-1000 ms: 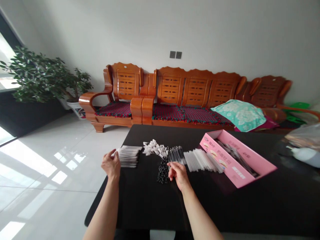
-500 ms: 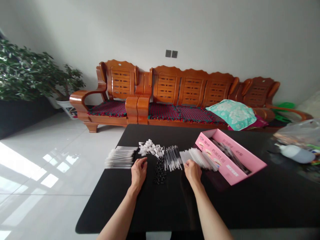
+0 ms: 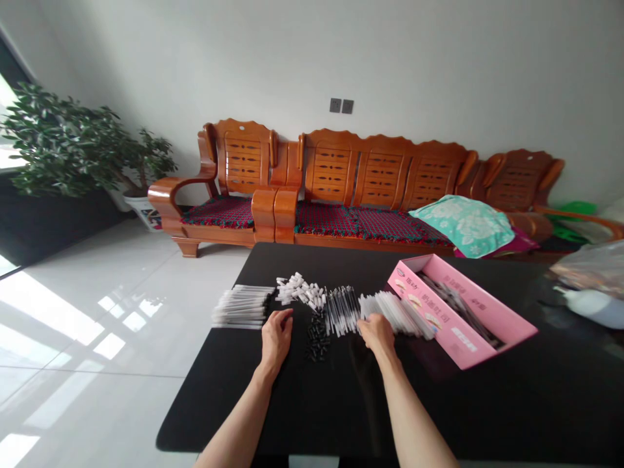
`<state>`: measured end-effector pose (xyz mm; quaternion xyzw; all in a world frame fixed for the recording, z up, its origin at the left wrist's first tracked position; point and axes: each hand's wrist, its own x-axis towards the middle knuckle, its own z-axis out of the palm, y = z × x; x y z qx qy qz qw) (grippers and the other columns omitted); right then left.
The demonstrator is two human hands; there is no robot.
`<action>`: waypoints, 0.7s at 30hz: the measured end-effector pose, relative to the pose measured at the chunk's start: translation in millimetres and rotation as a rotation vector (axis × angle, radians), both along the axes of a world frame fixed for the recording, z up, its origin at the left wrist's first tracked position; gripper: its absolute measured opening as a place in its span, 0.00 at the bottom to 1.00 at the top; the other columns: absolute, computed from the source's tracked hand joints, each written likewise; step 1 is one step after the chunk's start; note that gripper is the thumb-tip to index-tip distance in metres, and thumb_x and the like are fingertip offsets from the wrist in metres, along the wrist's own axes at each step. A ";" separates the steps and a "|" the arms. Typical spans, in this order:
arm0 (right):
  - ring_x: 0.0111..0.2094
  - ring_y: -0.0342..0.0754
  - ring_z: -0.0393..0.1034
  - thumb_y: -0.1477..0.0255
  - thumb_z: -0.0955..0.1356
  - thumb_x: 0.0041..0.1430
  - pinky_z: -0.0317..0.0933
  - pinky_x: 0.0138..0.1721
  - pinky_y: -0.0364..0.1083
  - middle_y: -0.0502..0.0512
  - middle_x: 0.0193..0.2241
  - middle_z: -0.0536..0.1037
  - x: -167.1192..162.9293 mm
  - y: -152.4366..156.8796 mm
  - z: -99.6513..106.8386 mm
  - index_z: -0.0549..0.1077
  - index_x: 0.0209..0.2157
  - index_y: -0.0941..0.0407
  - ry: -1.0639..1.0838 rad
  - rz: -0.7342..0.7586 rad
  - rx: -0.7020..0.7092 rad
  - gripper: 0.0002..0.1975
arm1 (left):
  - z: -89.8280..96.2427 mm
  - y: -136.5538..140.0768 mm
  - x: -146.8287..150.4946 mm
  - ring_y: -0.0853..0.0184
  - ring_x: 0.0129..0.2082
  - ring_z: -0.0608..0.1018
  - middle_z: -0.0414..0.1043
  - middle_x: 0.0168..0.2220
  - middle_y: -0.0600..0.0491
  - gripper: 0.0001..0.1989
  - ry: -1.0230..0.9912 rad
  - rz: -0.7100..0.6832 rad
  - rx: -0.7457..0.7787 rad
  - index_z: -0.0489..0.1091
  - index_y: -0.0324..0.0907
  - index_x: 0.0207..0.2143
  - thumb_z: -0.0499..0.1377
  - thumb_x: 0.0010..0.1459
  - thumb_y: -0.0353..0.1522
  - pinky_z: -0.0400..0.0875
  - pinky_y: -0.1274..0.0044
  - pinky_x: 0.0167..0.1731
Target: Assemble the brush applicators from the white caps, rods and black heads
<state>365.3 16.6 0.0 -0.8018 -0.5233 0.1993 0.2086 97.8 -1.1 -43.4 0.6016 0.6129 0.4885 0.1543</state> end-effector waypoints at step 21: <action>0.17 0.46 0.65 0.65 0.65 0.53 0.59 0.22 0.42 0.47 0.12 0.68 -21.6 -24.1 -43.4 0.71 0.23 0.55 0.476 -0.026 0.491 0.11 | 43.6 44.7 103.5 0.60 0.41 0.78 0.75 0.42 0.48 0.10 0.531 -0.094 -0.423 0.73 0.42 0.38 0.60 0.57 0.39 0.69 0.73 0.41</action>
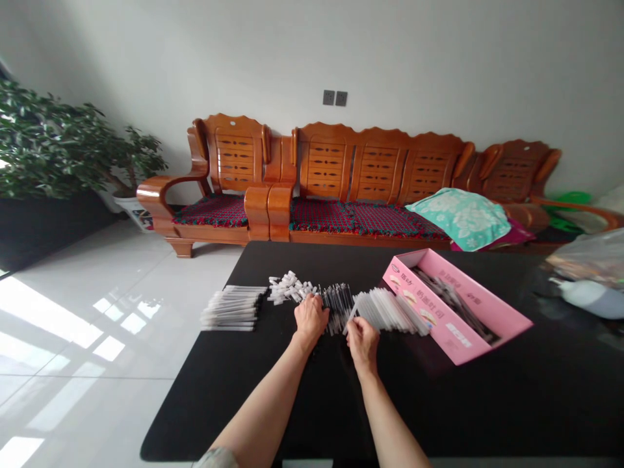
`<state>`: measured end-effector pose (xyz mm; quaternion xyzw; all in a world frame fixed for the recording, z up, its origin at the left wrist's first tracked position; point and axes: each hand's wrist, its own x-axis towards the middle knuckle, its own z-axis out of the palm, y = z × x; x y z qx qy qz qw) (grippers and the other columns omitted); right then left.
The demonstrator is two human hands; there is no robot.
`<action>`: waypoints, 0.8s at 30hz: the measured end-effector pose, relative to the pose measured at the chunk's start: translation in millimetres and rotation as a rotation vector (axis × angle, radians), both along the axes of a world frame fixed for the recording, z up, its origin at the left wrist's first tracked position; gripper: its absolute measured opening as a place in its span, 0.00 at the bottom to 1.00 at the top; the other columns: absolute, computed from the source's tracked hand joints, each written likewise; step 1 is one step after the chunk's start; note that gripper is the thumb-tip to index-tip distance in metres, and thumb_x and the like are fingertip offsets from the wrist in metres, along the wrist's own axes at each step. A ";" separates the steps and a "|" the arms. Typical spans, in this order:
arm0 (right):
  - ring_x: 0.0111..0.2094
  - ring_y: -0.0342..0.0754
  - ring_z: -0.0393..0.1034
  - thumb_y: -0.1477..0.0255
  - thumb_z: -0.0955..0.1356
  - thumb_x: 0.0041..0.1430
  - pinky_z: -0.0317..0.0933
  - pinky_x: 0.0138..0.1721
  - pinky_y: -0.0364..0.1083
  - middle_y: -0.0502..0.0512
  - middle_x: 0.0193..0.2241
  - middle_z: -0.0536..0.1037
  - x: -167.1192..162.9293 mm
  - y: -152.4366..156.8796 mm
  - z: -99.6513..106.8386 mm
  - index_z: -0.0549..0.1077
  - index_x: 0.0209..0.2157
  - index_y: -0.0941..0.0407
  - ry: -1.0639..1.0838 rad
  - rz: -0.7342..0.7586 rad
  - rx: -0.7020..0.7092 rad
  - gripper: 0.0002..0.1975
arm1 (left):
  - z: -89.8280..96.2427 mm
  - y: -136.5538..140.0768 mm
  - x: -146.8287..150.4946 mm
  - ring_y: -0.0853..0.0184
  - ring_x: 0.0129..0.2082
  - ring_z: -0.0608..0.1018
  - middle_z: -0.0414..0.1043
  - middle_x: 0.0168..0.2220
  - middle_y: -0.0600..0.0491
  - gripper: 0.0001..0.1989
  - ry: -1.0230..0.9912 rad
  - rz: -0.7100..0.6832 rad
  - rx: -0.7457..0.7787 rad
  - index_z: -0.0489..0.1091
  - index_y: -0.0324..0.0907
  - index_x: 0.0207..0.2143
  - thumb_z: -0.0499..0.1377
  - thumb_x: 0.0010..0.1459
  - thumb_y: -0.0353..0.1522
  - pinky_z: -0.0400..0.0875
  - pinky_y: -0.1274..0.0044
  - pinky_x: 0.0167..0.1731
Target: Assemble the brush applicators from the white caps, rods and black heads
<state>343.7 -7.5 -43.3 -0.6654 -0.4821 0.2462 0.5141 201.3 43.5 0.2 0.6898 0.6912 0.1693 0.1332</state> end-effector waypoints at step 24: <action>0.16 0.47 0.66 0.65 0.66 0.51 0.61 0.21 0.42 0.47 0.12 0.69 -4.4 -4.6 11.4 0.73 0.24 0.56 0.126 -0.012 0.009 0.10 | 9.3 9.9 3.5 0.56 0.40 0.80 0.79 0.37 0.40 0.12 -0.019 0.078 -0.057 0.77 0.37 0.35 0.54 0.57 0.31 0.69 0.72 0.39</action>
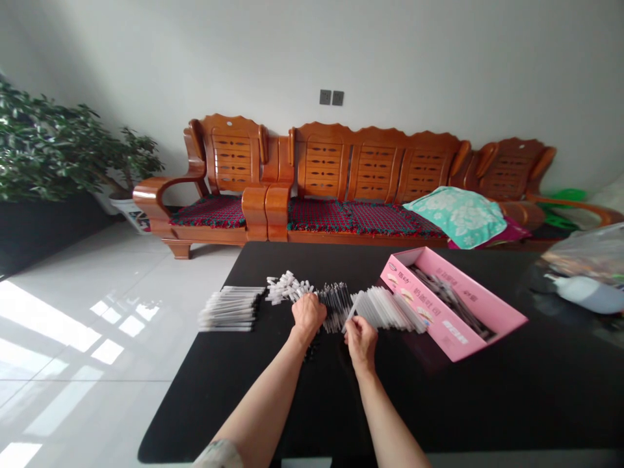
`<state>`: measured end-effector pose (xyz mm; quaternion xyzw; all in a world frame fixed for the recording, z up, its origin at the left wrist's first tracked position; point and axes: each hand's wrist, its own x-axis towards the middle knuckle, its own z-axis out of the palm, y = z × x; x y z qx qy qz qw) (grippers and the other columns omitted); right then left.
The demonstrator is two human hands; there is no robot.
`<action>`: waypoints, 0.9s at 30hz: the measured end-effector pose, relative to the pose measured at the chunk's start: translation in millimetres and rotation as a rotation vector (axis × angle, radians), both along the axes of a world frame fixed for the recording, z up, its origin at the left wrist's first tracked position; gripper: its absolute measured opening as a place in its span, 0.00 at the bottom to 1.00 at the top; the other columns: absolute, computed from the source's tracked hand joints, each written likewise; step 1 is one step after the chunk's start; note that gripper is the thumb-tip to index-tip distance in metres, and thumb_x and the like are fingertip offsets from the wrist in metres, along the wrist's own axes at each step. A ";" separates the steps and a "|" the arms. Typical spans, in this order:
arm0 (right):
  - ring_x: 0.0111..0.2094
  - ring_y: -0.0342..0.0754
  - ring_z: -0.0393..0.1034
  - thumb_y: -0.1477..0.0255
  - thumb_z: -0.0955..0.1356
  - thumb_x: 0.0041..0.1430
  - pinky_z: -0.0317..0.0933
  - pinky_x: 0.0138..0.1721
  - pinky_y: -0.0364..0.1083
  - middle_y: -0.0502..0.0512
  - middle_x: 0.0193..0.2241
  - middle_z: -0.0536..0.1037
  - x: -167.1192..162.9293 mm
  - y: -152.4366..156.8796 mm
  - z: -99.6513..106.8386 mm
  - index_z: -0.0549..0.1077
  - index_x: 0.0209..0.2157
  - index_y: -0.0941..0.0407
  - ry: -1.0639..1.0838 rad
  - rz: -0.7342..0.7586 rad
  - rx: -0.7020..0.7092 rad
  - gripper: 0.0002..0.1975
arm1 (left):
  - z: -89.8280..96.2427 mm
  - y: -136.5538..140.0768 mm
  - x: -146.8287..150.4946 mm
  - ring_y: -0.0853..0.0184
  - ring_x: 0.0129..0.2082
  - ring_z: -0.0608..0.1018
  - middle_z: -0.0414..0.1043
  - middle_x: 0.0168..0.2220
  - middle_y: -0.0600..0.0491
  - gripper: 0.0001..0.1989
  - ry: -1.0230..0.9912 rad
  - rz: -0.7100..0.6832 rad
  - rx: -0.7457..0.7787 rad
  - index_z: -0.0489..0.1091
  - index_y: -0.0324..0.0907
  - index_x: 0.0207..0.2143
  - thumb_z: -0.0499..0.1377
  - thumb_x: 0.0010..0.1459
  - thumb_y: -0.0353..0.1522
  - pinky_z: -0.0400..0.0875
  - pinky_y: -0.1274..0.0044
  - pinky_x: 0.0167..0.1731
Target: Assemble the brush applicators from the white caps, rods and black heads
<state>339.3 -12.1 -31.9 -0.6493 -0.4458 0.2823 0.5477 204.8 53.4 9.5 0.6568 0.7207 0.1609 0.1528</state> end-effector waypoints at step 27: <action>0.18 0.46 0.72 0.67 0.74 0.46 0.61 0.13 0.39 0.52 0.19 0.77 -29.9 25.7 55.5 0.73 0.25 0.59 0.574 0.166 0.199 0.10 | 7.4 -72.5 -90.0 0.67 0.36 0.76 0.74 0.34 0.55 0.08 -0.345 -0.339 0.147 0.69 0.46 0.37 0.51 0.63 0.32 0.63 0.79 0.37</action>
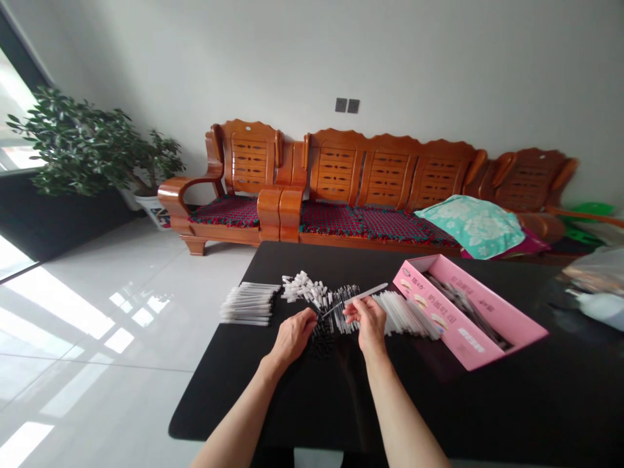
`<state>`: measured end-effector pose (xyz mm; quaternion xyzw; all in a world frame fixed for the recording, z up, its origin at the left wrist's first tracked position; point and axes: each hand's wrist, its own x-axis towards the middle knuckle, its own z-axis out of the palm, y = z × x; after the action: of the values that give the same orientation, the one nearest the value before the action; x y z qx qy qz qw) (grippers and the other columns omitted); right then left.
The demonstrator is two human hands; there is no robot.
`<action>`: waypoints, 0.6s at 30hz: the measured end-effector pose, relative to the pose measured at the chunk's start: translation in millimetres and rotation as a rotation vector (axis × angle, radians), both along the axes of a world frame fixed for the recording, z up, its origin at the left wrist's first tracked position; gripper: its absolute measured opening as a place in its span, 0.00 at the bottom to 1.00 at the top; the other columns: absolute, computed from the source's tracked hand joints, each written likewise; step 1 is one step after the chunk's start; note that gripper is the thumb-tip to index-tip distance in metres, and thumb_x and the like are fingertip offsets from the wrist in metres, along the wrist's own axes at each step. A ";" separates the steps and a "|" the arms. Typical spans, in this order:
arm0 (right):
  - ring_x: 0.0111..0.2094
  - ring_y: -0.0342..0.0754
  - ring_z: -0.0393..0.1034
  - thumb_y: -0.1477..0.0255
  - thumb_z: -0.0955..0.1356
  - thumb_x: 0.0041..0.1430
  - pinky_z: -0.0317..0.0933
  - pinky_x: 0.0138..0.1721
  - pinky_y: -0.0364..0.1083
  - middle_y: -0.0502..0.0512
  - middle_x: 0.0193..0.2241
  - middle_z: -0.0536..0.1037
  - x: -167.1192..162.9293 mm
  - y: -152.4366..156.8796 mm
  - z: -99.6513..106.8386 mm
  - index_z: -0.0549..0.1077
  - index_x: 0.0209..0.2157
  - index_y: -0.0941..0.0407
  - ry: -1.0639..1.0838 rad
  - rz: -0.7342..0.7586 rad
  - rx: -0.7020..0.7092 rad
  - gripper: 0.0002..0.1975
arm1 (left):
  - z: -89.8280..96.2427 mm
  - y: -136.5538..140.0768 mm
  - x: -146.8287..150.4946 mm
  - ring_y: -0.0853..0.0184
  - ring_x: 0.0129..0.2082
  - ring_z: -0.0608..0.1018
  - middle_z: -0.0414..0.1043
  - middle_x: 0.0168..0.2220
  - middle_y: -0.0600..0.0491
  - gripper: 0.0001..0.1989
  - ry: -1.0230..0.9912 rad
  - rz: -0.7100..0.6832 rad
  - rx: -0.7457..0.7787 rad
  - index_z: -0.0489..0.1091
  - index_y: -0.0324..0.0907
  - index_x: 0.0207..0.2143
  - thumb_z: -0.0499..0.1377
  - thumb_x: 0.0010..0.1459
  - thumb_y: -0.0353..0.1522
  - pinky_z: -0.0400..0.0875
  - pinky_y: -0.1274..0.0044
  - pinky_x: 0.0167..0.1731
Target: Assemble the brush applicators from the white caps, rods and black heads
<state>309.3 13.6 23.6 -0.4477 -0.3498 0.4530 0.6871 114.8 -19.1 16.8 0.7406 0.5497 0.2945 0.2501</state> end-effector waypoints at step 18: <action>0.17 0.47 0.72 0.68 0.71 0.45 0.65 0.14 0.42 0.52 0.17 0.77 -18.8 -15.8 -14.1 0.73 0.26 0.59 -0.056 0.131 -0.122 0.08 | 3.3 4.9 17.3 0.70 0.25 0.72 0.71 0.26 0.55 0.09 -0.370 -0.040 0.012 0.72 0.41 0.37 0.52 0.61 0.32 0.65 0.80 0.29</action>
<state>290.5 -2.2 9.5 -0.4774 -0.3690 0.5048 0.6173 132.2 -14.2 20.1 0.6861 0.4776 0.4238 0.3485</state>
